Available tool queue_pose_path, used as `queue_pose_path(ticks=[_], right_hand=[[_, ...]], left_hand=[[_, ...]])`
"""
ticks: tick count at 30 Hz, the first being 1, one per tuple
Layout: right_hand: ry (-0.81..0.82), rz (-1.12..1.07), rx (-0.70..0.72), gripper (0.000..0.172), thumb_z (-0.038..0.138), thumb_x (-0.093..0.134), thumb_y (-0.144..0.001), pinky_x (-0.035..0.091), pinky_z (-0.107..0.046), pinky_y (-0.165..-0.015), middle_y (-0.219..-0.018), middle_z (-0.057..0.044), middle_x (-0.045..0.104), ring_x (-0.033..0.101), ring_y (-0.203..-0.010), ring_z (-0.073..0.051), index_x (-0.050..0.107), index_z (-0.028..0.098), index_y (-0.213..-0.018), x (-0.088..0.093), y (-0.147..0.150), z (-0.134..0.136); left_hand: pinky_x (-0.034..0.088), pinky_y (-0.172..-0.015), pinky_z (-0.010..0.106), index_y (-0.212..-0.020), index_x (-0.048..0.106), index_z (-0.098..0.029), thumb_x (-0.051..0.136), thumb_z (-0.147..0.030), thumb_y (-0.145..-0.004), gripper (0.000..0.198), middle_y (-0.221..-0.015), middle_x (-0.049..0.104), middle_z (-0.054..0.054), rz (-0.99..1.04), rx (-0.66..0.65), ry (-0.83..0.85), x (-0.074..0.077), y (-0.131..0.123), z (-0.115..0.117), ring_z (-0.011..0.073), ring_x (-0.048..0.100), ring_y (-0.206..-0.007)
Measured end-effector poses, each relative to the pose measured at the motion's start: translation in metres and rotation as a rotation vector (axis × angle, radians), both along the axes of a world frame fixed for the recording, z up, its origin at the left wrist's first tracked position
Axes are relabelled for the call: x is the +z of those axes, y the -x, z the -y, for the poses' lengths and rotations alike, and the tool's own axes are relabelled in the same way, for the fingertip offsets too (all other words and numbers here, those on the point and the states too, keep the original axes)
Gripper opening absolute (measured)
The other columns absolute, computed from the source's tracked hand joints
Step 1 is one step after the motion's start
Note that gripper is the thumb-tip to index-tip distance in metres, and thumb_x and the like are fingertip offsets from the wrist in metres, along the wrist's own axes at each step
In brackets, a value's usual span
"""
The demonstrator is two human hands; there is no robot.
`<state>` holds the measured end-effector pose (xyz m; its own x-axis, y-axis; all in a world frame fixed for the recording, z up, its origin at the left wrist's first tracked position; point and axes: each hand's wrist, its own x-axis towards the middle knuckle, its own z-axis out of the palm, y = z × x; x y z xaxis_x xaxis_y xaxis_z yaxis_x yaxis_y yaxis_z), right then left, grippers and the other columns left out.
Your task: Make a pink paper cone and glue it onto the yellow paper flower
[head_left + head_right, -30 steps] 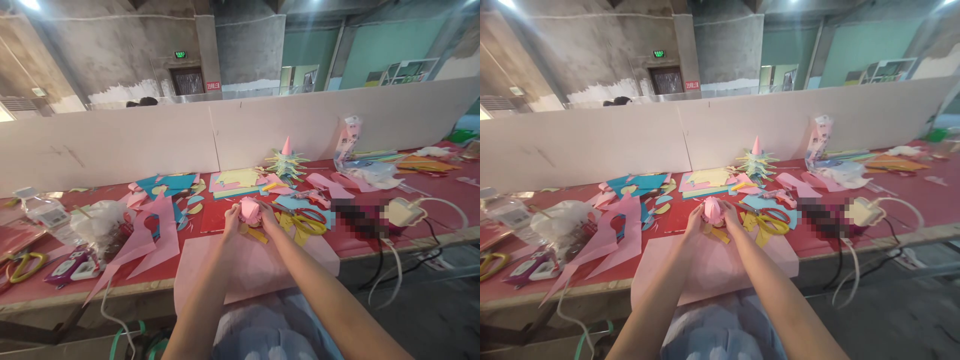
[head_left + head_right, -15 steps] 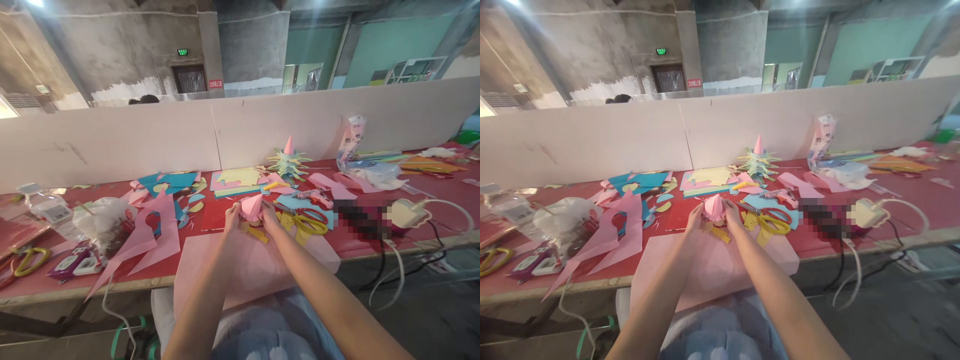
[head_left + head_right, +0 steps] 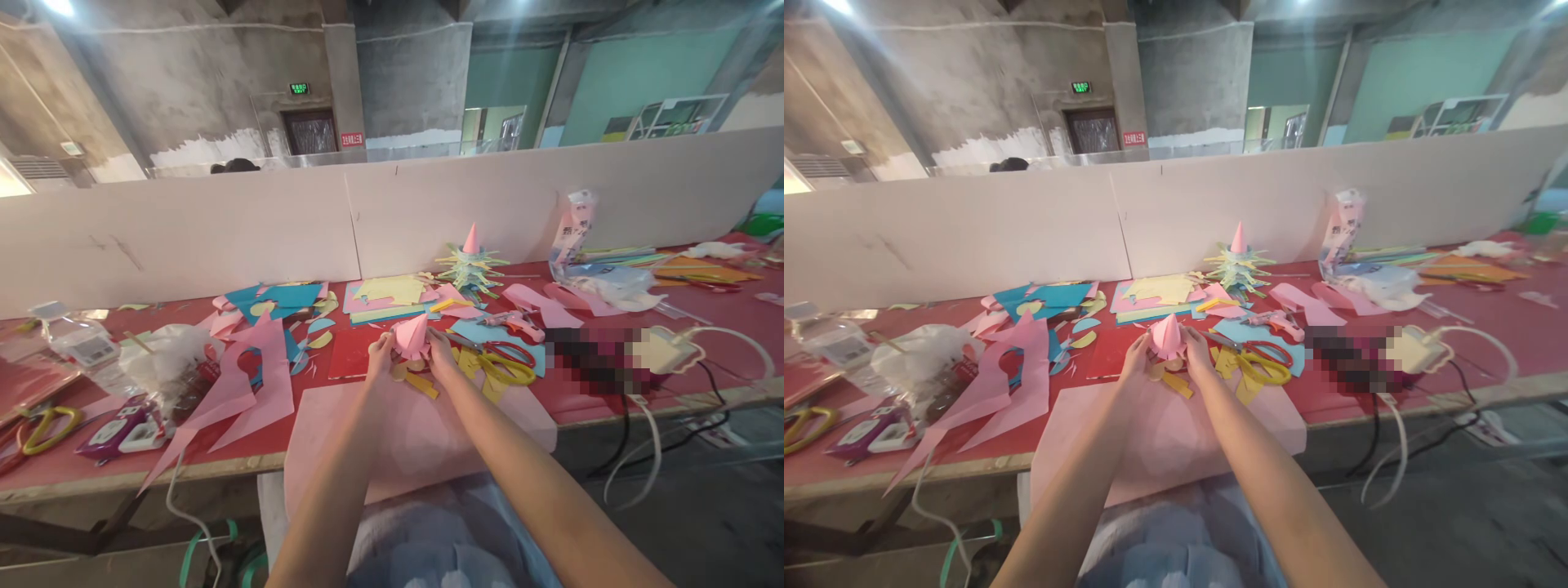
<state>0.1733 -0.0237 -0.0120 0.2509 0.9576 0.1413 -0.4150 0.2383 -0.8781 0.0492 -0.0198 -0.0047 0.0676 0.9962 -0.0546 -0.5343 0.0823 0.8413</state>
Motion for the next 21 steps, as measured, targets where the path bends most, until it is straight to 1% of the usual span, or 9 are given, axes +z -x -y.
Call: queue_pose_path(ticks=[2, 6, 10, 12, 14, 18, 21], right_hand=[[0.002, -0.018, -0.008, 0.03, 0.04, 0.068, -0.064, 0.02, -0.022, -0.038, -0.046, 0.008, 0.039, 0.028, -0.039, -0.006, 0.046, 0.021, -0.058, -0.0018, -0.0007, -0.0023], [0.017, -0.048, -0.031, 0.028, 0.045, 0.067, -0.065, 0.029, -0.023, -0.041, -0.055, 0.005, 0.052, 0.042, -0.045, -0.009, 0.054, 0.02, -0.067, -0.0038, -0.0011, -0.0063], [0.014, -0.051, -0.031, 0.03, 0.047, 0.067, -0.065, 0.035, -0.024, -0.045, -0.057, 0.003, 0.056, 0.047, -0.048, -0.011, 0.055, 0.02, -0.065, -0.0042, -0.0007, -0.0071], [0.004, -0.05, -0.031, 0.027, 0.043, 0.068, -0.062, 0.036, -0.024, -0.047, -0.059, 0.003, 0.057, 0.048, -0.049, -0.011, 0.056, 0.02, -0.064, -0.0047, -0.0007, -0.0065], [0.0, -0.05, -0.033, 0.022, 0.038, 0.069, -0.061, 0.035, -0.023, -0.046, -0.06, 0.003, 0.058, 0.048, -0.049, -0.01, 0.058, 0.02, -0.067, -0.0055, -0.0008, -0.0057], [-0.002, -0.055, -0.053, 0.017, 0.033, 0.066, -0.061, 0.032, -0.022, -0.045, -0.059, 0.005, 0.057, 0.045, -0.047, -0.008, 0.058, 0.02, -0.069, -0.0077, -0.0008, -0.0053], [0.007, -0.053, -0.062, 0.015, 0.031, 0.064, -0.061, 0.028, -0.021, -0.043, -0.055, 0.006, 0.053, 0.04, -0.044, -0.007, 0.057, 0.021, -0.069, -0.0086, -0.0006, -0.0053]], left_hand=[[0.046, -0.059, 0.022, -0.065, 0.053, -0.017, 0.08, -0.049, -0.05, 0.044, -0.057, 0.051, -0.006, 0.003, -0.001, -0.001, -0.0005, -0.0006, 0.0003, 0.0095, 0.055, -0.057], [0.046, -0.057, 0.021, -0.062, 0.051, -0.017, 0.081, -0.047, -0.049, 0.044, -0.056, 0.05, -0.006, 0.0, -0.007, -0.001, -0.0008, -0.0009, 0.0007, 0.0086, 0.054, -0.055], [0.046, -0.056, 0.021, -0.061, 0.05, -0.018, 0.081, -0.046, -0.051, 0.044, -0.054, 0.049, -0.006, -0.018, -0.031, 0.004, 0.0003, -0.0013, 0.0008, 0.0086, 0.053, -0.053], [0.045, -0.054, 0.021, -0.062, 0.05, -0.018, 0.08, -0.048, -0.054, 0.044, -0.053, 0.048, -0.006, -0.026, -0.046, -0.004, 0.0013, -0.0015, 0.0017, 0.0081, 0.051, -0.051], [0.045, -0.054, 0.021, -0.065, 0.052, -0.018, 0.078, -0.052, -0.057, 0.043, -0.055, 0.05, -0.005, -0.025, -0.063, -0.03, 0.0024, -0.0017, 0.0031, 0.0087, 0.052, -0.052], [0.052, -0.065, 0.026, -0.076, 0.059, -0.017, 0.075, -0.057, -0.061, 0.045, -0.07, 0.061, 0.001, -0.054, -0.067, -0.055, 0.0029, -0.0029, 0.005, 0.0144, 0.063, -0.067], [0.054, -0.07, 0.029, -0.076, 0.061, -0.018, 0.075, -0.056, -0.062, 0.044, -0.071, 0.062, 0.003, -0.125, -0.024, -0.047, 0.001, -0.0039, 0.0043, 0.017, 0.065, -0.07]])
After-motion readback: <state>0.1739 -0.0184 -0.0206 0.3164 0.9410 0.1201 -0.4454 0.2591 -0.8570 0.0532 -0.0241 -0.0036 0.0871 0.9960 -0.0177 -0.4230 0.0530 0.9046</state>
